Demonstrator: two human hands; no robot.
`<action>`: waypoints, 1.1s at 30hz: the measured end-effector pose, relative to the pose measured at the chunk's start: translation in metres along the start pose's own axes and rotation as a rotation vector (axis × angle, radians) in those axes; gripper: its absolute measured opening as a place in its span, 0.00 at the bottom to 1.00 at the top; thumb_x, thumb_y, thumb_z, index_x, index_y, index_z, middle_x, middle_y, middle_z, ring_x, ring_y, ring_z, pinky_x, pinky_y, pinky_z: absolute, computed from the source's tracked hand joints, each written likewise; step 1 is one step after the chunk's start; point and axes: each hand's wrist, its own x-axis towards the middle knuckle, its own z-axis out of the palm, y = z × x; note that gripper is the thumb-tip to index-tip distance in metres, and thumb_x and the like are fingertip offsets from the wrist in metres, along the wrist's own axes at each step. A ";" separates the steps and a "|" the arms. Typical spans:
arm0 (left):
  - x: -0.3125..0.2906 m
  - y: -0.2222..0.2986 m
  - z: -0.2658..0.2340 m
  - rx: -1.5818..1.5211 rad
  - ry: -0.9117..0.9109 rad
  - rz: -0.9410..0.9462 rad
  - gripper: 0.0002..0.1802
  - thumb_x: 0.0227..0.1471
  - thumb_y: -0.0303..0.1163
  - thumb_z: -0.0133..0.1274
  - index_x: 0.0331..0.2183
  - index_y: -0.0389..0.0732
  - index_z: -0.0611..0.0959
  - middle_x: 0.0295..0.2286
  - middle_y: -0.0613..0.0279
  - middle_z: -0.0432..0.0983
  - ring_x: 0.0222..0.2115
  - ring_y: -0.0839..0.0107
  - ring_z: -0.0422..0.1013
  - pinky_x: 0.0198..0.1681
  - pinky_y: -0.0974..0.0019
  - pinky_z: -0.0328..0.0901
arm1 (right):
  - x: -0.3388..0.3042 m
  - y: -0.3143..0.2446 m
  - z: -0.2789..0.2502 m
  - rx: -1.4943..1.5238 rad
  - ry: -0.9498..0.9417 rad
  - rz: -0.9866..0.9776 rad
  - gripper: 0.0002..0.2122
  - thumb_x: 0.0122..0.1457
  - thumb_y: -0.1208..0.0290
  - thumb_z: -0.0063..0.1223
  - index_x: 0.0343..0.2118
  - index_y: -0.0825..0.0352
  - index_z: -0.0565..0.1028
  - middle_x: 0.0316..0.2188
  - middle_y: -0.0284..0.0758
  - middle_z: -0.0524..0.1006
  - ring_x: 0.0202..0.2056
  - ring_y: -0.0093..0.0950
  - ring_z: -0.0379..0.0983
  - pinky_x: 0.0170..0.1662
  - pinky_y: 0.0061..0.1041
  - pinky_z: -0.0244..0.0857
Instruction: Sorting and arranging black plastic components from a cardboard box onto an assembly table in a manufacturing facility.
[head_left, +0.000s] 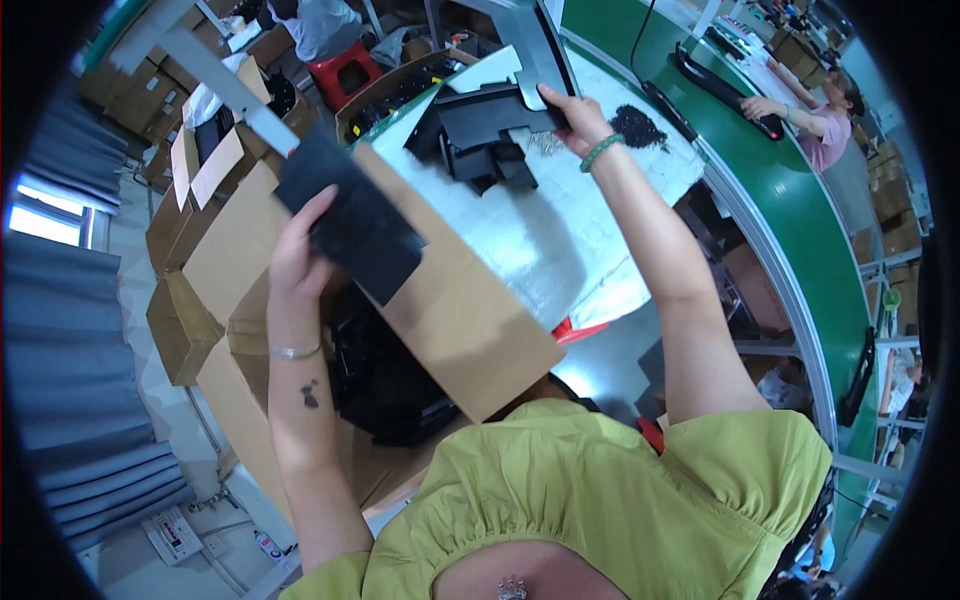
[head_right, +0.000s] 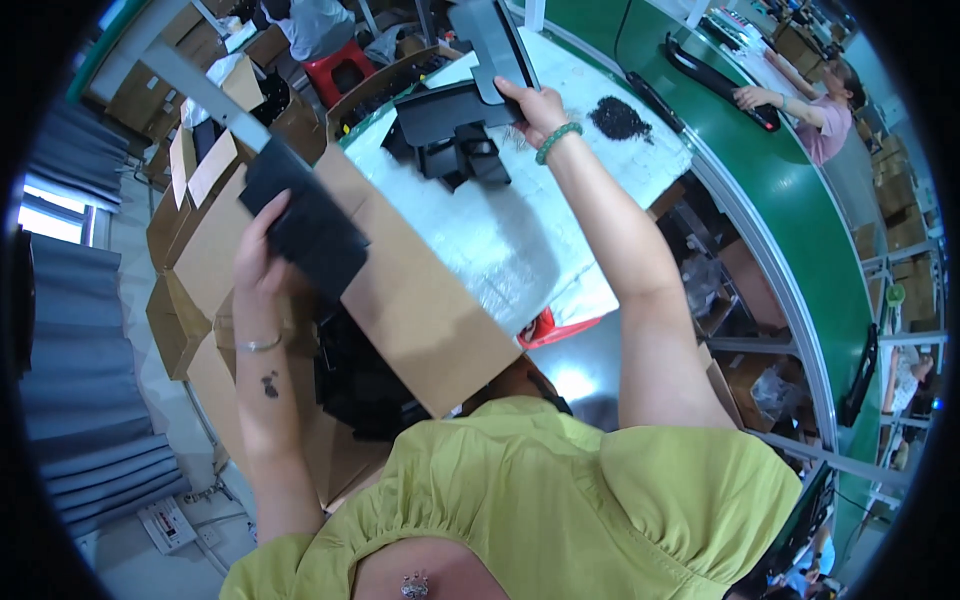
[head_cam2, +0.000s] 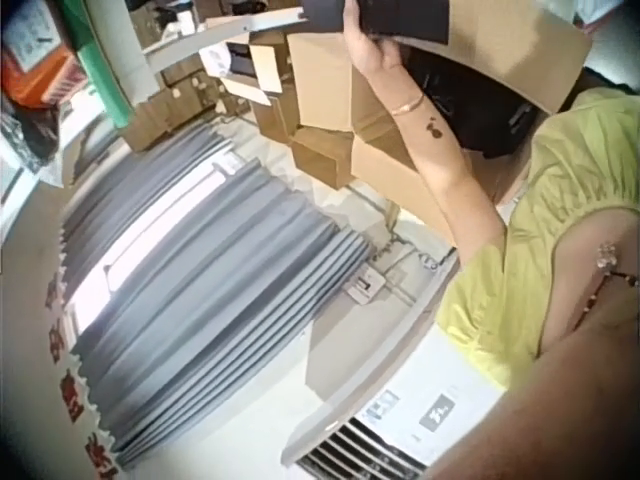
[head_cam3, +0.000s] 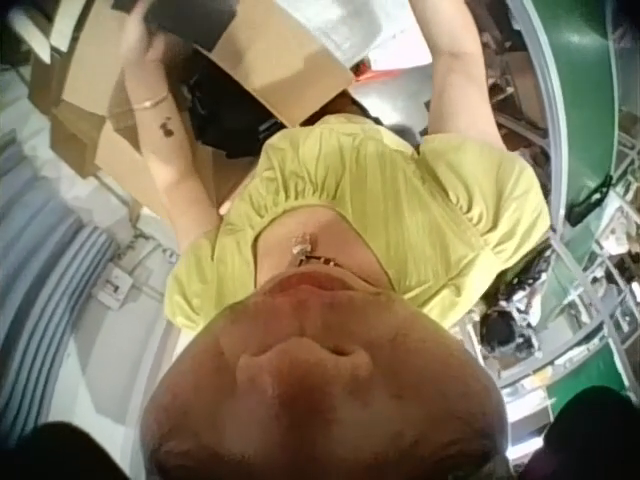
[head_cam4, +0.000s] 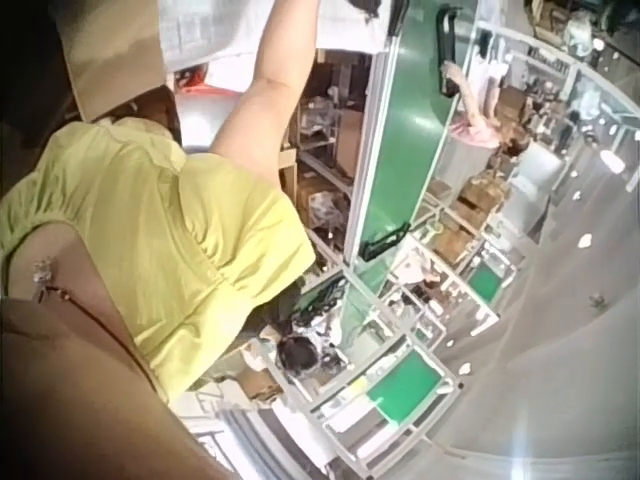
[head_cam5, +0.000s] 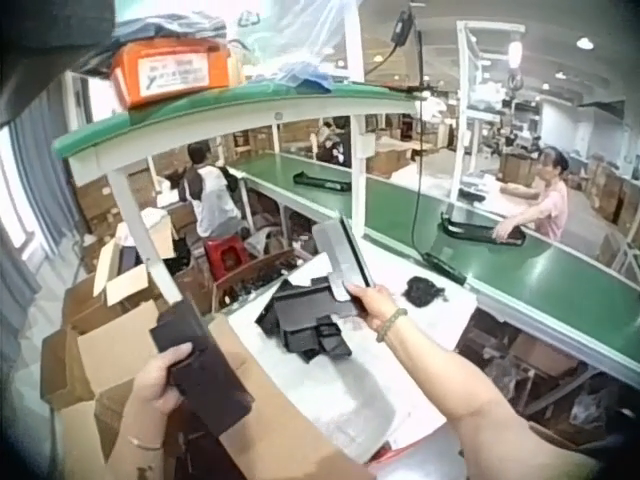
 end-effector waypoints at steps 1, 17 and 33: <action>0.026 -0.007 0.005 0.096 0.036 0.050 0.16 0.45 0.24 0.54 0.39 0.36 0.73 0.35 0.60 0.74 0.35 0.68 0.72 0.40 0.64 0.69 | 0.016 0.007 0.001 0.142 -0.006 0.039 0.16 0.46 0.74 0.61 0.36 0.76 0.70 0.32 0.40 0.75 0.28 0.31 0.75 0.29 0.28 0.73; 0.232 -0.166 -0.033 0.854 0.869 -0.321 0.52 0.41 0.28 0.54 0.58 0.47 0.37 0.53 0.43 0.52 0.53 0.50 0.55 0.52 0.53 0.55 | 0.083 0.136 -0.022 0.190 -0.119 0.314 0.15 0.48 0.74 0.59 0.39 0.64 0.69 0.32 0.32 0.75 0.31 0.24 0.74 0.30 0.25 0.72; 0.229 -0.152 -0.019 1.263 0.597 0.220 0.40 0.41 0.43 0.51 0.56 0.48 0.57 0.56 0.35 0.40 0.58 0.44 0.40 0.59 0.54 0.40 | 0.076 0.082 -0.016 -0.535 -0.329 0.427 0.19 0.46 0.69 0.59 0.42 0.60 0.69 0.37 0.30 0.73 0.38 0.23 0.69 0.29 0.25 0.70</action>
